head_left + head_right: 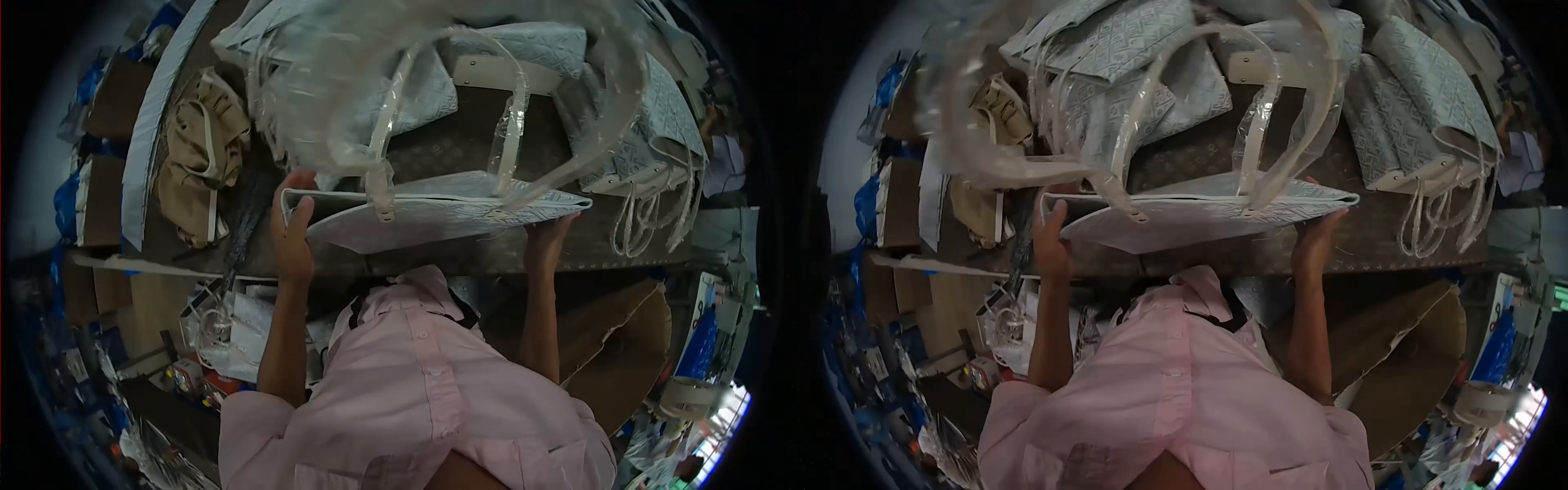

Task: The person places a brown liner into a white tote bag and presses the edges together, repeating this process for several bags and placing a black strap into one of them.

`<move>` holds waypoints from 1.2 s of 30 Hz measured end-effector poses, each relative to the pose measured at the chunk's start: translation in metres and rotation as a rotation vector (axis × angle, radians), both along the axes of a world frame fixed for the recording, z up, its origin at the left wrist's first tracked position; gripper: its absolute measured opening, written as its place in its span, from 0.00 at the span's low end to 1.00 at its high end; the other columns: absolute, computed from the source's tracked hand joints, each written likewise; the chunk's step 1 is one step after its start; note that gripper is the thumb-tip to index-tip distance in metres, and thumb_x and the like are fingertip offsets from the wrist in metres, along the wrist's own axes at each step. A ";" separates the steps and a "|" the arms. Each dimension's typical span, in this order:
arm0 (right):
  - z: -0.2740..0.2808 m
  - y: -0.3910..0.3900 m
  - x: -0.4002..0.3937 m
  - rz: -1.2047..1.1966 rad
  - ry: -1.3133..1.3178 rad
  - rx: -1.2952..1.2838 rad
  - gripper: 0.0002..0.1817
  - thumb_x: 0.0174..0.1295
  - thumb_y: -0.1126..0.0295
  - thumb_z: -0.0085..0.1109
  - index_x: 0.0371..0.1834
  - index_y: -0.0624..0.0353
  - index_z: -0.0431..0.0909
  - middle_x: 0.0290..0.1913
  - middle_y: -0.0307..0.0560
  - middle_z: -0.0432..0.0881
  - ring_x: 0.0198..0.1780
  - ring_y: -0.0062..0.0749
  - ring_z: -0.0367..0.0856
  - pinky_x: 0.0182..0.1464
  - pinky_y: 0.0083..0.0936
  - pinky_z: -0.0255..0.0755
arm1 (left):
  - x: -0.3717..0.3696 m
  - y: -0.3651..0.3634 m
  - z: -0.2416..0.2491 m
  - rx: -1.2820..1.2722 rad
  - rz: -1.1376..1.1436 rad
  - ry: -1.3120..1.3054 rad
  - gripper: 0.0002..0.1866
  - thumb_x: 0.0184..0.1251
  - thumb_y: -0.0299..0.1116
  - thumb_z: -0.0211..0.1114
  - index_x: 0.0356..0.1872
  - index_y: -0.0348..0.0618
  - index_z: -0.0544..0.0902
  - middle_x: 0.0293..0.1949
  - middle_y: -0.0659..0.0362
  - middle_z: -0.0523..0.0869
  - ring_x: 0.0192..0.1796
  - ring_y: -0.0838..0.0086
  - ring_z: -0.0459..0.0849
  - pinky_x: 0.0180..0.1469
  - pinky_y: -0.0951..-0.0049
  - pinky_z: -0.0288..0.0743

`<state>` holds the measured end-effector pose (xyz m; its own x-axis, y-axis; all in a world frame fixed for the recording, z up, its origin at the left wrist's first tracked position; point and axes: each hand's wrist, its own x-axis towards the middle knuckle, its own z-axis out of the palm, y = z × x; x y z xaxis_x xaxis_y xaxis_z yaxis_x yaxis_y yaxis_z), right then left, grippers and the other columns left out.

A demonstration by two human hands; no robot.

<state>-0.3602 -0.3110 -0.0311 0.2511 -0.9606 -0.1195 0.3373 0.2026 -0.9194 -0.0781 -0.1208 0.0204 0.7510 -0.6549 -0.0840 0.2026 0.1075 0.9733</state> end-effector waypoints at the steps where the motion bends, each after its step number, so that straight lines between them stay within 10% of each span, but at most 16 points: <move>1: 0.003 0.004 0.007 0.003 0.064 -0.074 0.36 0.66 0.40 0.32 0.68 0.56 0.58 0.66 0.47 0.63 0.67 0.39 0.60 0.68 0.39 0.52 | 0.001 0.012 -0.008 0.011 0.040 -0.004 0.29 0.61 0.30 0.57 0.63 0.30 0.63 0.59 0.50 0.72 0.61 0.63 0.69 0.65 0.68 0.58; 5: 0.011 0.023 0.035 -0.024 0.291 -0.389 0.31 0.65 0.51 0.42 0.66 0.59 0.61 0.65 0.52 0.64 0.66 0.41 0.62 0.67 0.39 0.55 | 0.017 0.037 0.010 0.248 -0.082 -0.265 0.28 0.52 0.26 0.56 0.58 0.33 0.69 0.51 0.52 0.77 0.55 0.69 0.74 0.58 0.71 0.64; 7: 0.023 0.026 0.044 -0.080 0.407 -0.581 0.29 0.64 0.57 0.48 0.65 0.61 0.62 0.65 0.54 0.64 0.65 0.42 0.63 0.66 0.38 0.56 | 0.046 0.046 0.031 0.775 -0.648 -0.516 0.18 0.52 0.26 0.58 0.47 0.36 0.77 0.38 0.51 0.82 0.45 0.66 0.81 0.49 0.68 0.72; 10: 0.045 0.045 0.047 -0.195 0.604 -0.851 0.27 0.63 0.65 0.56 0.64 0.64 0.63 0.64 0.57 0.65 0.65 0.43 0.64 0.65 0.38 0.57 | 0.045 0.028 0.050 0.764 -0.892 -1.138 0.14 0.51 0.22 0.59 0.42 0.38 0.80 0.37 0.49 0.84 0.42 0.55 0.82 0.44 0.63 0.74; 12: 0.065 0.078 0.053 -0.009 0.606 -1.347 0.24 0.56 0.72 0.62 0.57 0.65 0.71 0.57 0.58 0.70 0.59 0.47 0.69 0.62 0.43 0.62 | 0.040 0.000 0.055 0.745 -1.008 -1.202 0.12 0.51 0.23 0.60 0.40 0.37 0.80 0.36 0.47 0.83 0.40 0.52 0.81 0.43 0.62 0.74; 16: 0.061 0.107 0.128 0.350 0.591 -1.545 0.19 0.47 0.74 0.60 0.44 0.66 0.77 0.47 0.53 0.76 0.52 0.48 0.74 0.59 0.45 0.65 | 0.045 -0.027 0.038 0.397 -1.214 -1.074 0.11 0.53 0.26 0.59 0.38 0.35 0.79 0.32 0.44 0.82 0.36 0.50 0.81 0.40 0.60 0.73; 29: 0.078 0.152 0.101 0.686 0.948 -1.650 0.14 0.53 0.73 0.59 0.42 0.68 0.77 0.26 0.42 0.69 0.29 0.32 0.69 0.41 0.29 0.70 | 0.054 -0.032 0.028 0.588 -0.983 -0.847 0.12 0.62 0.34 0.58 0.35 0.32 0.79 0.28 0.40 0.79 0.34 0.48 0.79 0.36 0.59 0.69; 32: 0.080 0.147 0.105 0.516 0.835 -1.575 0.15 0.54 0.72 0.62 0.43 0.69 0.78 0.31 0.47 0.74 0.34 0.33 0.75 0.42 0.28 0.73 | 0.064 -0.034 0.028 0.727 -1.066 -0.879 0.11 0.62 0.32 0.58 0.39 0.34 0.79 0.30 0.40 0.80 0.36 0.46 0.79 0.38 0.56 0.69; 34: 0.075 0.132 0.096 0.199 0.543 -1.349 0.20 0.52 0.71 0.65 0.48 0.67 0.77 0.39 0.53 0.78 0.43 0.41 0.79 0.46 0.32 0.74 | 0.061 -0.026 0.032 0.382 -0.985 -1.102 0.13 0.61 0.31 0.57 0.45 0.34 0.77 0.31 0.39 0.80 0.37 0.46 0.80 0.39 0.53 0.70; 36: 0.093 0.110 0.077 0.091 0.776 -1.265 0.24 0.49 0.67 0.68 0.50 0.64 0.76 0.48 0.55 0.78 0.52 0.48 0.77 0.52 0.35 0.73 | 0.055 -0.030 0.031 0.436 -0.984 -1.159 0.14 0.61 0.31 0.57 0.46 0.34 0.76 0.31 0.39 0.80 0.38 0.46 0.79 0.40 0.52 0.70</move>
